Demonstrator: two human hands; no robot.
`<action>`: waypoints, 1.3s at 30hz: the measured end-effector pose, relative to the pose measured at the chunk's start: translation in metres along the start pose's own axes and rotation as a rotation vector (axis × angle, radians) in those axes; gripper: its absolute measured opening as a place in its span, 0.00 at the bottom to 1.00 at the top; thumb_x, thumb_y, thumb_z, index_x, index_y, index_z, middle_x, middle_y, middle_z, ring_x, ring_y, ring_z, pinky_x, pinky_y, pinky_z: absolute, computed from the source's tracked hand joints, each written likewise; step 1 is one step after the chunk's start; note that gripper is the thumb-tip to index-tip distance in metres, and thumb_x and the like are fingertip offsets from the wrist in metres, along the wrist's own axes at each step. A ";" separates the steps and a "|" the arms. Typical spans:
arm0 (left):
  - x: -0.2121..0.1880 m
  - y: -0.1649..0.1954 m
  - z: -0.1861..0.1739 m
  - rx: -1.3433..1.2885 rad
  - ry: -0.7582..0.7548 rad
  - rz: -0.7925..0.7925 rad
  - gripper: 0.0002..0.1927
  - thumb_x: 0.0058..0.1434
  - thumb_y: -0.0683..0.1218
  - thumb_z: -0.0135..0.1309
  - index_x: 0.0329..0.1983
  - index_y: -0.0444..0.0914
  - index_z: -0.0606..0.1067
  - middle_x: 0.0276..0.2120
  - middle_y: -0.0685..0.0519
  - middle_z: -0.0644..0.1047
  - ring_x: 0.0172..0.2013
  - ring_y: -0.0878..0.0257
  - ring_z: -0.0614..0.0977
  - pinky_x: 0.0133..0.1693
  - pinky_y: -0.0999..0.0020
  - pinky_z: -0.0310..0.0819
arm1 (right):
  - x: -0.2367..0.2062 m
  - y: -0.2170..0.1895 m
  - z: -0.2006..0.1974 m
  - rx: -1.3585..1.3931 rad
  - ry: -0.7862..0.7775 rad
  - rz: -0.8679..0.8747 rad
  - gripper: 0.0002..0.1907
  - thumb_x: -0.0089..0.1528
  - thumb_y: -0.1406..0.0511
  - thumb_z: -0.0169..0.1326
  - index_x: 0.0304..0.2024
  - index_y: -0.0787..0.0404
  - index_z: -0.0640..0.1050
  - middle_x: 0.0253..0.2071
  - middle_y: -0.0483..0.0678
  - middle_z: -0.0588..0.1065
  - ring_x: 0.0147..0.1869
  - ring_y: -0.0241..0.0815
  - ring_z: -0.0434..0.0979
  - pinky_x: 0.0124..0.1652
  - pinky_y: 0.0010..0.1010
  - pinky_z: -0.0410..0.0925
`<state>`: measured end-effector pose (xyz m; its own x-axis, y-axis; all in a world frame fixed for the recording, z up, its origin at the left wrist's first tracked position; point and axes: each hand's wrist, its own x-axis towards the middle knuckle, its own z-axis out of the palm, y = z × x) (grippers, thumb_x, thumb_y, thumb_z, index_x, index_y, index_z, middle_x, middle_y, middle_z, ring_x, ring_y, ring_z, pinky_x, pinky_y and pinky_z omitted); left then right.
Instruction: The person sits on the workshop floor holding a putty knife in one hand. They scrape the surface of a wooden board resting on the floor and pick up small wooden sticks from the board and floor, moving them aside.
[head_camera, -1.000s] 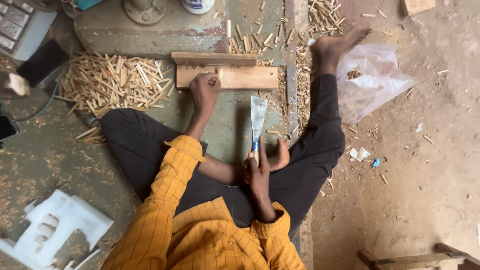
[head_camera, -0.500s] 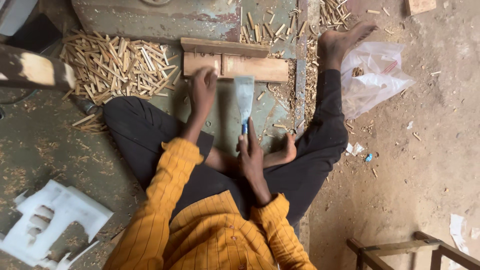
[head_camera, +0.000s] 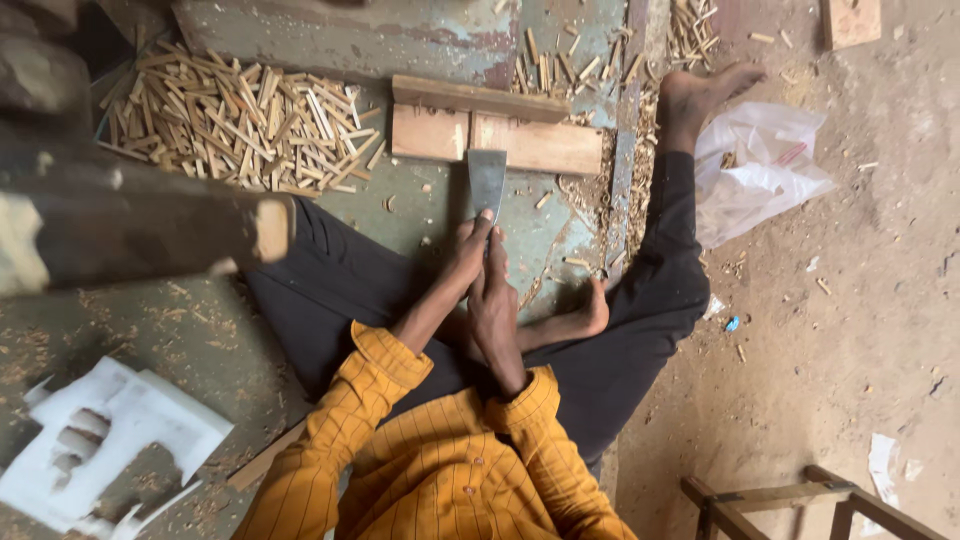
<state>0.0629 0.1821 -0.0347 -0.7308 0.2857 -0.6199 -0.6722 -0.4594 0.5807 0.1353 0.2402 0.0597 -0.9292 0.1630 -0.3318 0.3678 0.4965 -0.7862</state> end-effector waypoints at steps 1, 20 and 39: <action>0.005 0.000 -0.002 0.028 0.004 0.005 0.28 0.71 0.62 0.42 0.33 0.33 0.71 0.15 0.48 0.71 0.14 0.57 0.76 0.18 0.60 0.73 | 0.004 0.000 0.003 0.004 0.023 -0.065 0.33 0.71 0.64 0.42 0.77 0.53 0.50 0.68 0.64 0.68 0.52 0.68 0.79 0.45 0.49 0.73; 0.014 0.012 -0.009 0.525 -0.011 0.280 0.23 0.75 0.60 0.43 0.38 0.36 0.74 0.25 0.55 0.72 0.27 0.64 0.76 0.31 0.65 0.71 | -0.019 0.014 -0.032 0.676 -0.027 0.123 0.33 0.72 0.67 0.41 0.80 0.51 0.52 0.28 0.40 0.68 0.22 0.28 0.58 0.21 0.20 0.54; 0.054 0.066 0.017 1.112 -0.071 0.805 0.06 0.62 0.40 0.59 0.42 0.36 0.79 0.38 0.46 0.78 0.42 0.49 0.81 0.46 0.56 0.76 | -0.095 0.048 -0.146 0.727 0.186 0.297 0.32 0.72 0.61 0.41 0.78 0.48 0.53 0.23 0.39 0.63 0.17 0.27 0.55 0.17 0.19 0.53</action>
<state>-0.0232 0.1815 -0.0209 -0.9424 0.3211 0.0941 0.2200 0.3825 0.8974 0.2362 0.3729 0.1298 -0.7565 0.3719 -0.5380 0.4726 -0.2579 -0.8427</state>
